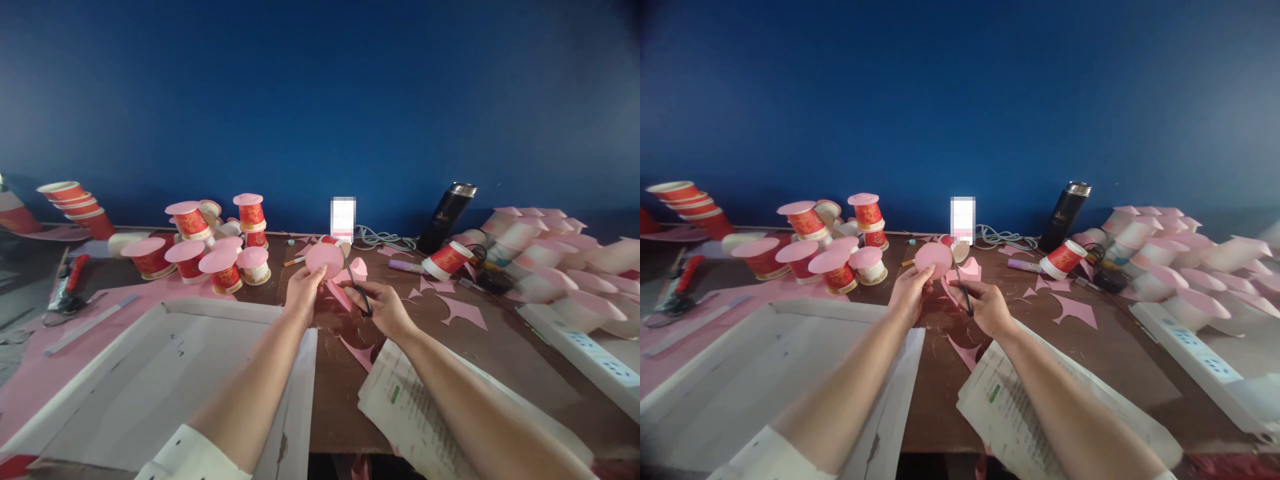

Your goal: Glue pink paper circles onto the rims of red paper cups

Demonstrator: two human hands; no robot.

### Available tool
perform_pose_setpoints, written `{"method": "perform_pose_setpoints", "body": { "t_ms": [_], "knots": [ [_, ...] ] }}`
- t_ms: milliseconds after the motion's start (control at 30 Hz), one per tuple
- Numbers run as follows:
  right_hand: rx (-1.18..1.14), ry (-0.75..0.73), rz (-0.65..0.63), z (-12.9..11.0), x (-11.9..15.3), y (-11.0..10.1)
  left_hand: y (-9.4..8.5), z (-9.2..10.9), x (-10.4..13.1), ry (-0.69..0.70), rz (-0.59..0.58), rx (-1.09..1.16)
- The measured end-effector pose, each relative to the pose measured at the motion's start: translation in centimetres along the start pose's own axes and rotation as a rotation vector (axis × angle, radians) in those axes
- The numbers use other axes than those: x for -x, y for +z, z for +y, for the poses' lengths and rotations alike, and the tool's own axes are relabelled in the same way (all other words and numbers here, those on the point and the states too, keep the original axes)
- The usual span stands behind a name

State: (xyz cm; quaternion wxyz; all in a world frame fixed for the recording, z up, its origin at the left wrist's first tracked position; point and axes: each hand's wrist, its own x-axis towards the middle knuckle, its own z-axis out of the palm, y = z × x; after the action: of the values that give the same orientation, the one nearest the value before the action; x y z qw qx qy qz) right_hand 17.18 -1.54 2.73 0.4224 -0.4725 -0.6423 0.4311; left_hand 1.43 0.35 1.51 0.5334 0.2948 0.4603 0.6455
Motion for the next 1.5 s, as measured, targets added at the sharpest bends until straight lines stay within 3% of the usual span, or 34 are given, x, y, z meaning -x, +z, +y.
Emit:
{"method": "perform_pose_setpoints", "body": {
  "t_ms": [1500],
  "knots": [
    [0.016,0.020,-0.046,0.32,0.02,0.21,-0.54,0.40,-0.54,0.003,0.009,-0.016]
  ]
}}
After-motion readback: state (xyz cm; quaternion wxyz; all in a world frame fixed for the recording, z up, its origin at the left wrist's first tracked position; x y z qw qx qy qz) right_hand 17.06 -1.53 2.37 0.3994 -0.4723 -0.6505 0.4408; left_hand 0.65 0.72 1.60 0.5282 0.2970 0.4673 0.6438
